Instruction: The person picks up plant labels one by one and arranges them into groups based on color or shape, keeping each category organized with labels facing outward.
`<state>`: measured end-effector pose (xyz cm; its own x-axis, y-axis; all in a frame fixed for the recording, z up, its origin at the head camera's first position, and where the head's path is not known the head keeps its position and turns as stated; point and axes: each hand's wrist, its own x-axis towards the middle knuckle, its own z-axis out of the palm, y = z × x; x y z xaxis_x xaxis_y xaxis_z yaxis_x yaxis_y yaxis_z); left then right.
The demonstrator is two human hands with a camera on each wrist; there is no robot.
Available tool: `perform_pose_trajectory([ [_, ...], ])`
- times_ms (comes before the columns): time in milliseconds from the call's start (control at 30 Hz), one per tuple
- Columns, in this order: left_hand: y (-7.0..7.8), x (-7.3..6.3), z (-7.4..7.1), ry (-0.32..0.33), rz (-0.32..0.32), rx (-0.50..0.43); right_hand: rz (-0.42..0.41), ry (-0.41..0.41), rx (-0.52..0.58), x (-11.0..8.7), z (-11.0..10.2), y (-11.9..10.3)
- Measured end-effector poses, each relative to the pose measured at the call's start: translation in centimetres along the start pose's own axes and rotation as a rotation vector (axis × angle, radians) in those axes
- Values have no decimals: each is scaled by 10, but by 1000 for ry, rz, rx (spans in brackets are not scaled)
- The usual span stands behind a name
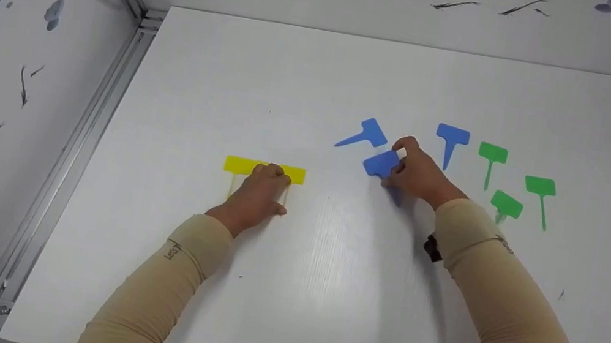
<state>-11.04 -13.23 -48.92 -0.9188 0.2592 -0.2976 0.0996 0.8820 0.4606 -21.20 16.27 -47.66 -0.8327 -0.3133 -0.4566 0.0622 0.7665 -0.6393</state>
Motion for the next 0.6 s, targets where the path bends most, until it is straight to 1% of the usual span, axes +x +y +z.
perform_pose_trajectory([
  [133,-1,0,1,0,1,-4,24,-1,25,-2,2,3],
  [400,-1,1,1,-8,-8,4,48,35,71,-9,7,5],
  [467,-1,1,2,-11,-9,6,50,47,76,-10,8,4],
  [600,-1,2,1,-13,-9,-19,27,86,83,-14,11,5],
])
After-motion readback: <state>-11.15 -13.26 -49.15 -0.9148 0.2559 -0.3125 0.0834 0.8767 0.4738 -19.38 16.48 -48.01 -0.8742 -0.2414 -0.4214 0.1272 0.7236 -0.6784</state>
